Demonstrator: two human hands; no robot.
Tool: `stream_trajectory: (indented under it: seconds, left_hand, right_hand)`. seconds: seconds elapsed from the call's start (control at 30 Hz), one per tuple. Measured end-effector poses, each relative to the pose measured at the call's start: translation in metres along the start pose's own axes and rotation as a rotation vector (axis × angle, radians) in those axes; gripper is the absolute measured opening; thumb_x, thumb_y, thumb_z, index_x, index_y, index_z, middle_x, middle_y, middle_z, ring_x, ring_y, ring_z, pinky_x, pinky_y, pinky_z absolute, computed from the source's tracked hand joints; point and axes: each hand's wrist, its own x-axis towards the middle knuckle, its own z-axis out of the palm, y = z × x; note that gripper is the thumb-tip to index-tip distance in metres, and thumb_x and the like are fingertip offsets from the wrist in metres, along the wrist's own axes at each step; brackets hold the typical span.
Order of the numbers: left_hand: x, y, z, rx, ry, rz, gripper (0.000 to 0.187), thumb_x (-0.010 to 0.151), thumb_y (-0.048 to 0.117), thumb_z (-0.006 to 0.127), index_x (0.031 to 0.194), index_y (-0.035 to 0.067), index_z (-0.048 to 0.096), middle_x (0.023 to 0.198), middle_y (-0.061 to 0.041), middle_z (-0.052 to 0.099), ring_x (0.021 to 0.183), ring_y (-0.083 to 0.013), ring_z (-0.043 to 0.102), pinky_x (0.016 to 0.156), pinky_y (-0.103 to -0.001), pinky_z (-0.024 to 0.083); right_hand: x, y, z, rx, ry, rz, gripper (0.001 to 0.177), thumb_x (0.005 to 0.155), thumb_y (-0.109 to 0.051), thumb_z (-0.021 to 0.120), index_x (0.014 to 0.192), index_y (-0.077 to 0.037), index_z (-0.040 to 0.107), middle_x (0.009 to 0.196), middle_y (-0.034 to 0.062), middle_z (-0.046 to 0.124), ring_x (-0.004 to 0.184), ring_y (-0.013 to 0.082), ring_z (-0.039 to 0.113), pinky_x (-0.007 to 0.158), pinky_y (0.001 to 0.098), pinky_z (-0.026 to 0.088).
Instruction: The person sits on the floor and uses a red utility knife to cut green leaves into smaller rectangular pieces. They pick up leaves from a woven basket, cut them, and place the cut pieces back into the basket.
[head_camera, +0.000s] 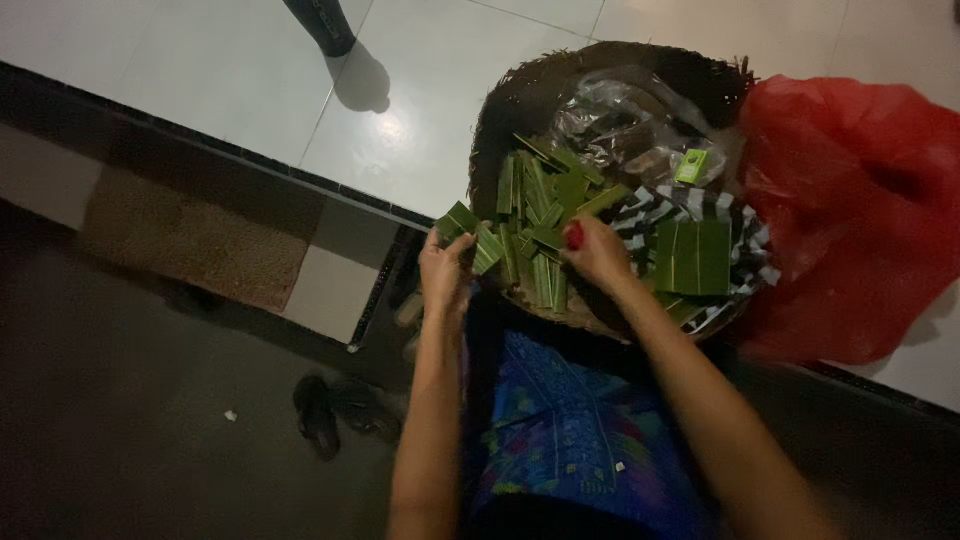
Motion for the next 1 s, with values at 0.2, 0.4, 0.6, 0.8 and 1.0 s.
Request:
stream_trajectory:
  seconds: [0.2, 0.4, 0.6, 0.8, 1.0]
  left_hand:
    - [-0.003, 0.008, 0.005, 0.058, 0.099, -0.057, 0.048, 0.089, -0.003, 0.065, 0.136, -0.002, 0.057, 0.108, -0.016, 0.073, 0.08, -0.0215, 0.071, 0.06, -0.036, 0.055]
    - [0.001, -0.002, -0.001, 0.021, 0.024, -0.008, 0.043, 0.092, -0.004, 0.065, 0.134, -0.005, 0.058, 0.11, -0.017, 0.073, 0.085, -0.0223, 0.072, 0.069, -0.036, 0.059]
    - [0.001, -0.005, 0.002, 0.044, 0.017, -0.015, 0.043, 0.091, -0.004, 0.063, 0.133, -0.003, 0.057, 0.108, -0.017, 0.072, 0.088, -0.0241, 0.073, 0.071, -0.039, 0.061]
    - [-0.005, 0.002, 0.004, 0.096, 0.033, -0.001, 0.053, 0.09, -0.001, 0.064, 0.141, 0.002, 0.051, 0.116, -0.015, 0.072, 0.096, -0.0218, 0.075, 0.076, -0.041, 0.064]
    - [-0.003, -0.002, -0.002, 0.001, 0.043, -0.048, 0.051, 0.09, -0.001, 0.064, 0.139, -0.002, 0.052, 0.111, -0.02, 0.071, 0.087, -0.0255, 0.074, 0.071, -0.041, 0.061]
  right_hand:
    - [0.004, -0.009, -0.008, -0.005, 0.052, 0.138, 0.059, 0.076, -0.02, 0.087, 0.127, -0.009, 0.06, 0.112, 0.0207, 0.069, 0.102, 0.0402, 0.066, 0.083, 0.0501, 0.053]
    - [0.018, 0.014, -0.009, 0.039, 0.149, 0.154, 0.044, 0.084, -0.02, 0.081, 0.122, -0.009, 0.062, 0.112, 0.0184, 0.072, 0.1, 0.0394, 0.07, 0.079, 0.0496, 0.056]
    - [0.02, 0.011, 0.039, 0.115, -0.093, -0.183, 0.048, 0.073, -0.014, 0.084, 0.116, -0.012, 0.064, 0.109, 0.0146, 0.074, 0.097, 0.0327, 0.074, 0.08, 0.0424, 0.059]
    - [0.006, -0.013, 0.066, -0.047, -0.193, -0.112, 0.058, 0.077, -0.011, 0.083, 0.13, -0.007, 0.059, 0.11, 0.0213, 0.07, 0.099, 0.0386, 0.069, 0.081, 0.047, 0.056]
    - [0.016, 0.014, 0.034, 0.294, -0.142, 0.001, 0.042, 0.085, -0.019, 0.086, 0.117, -0.004, 0.062, 0.106, 0.0143, 0.074, 0.099, 0.0288, 0.071, 0.086, 0.041, 0.057]
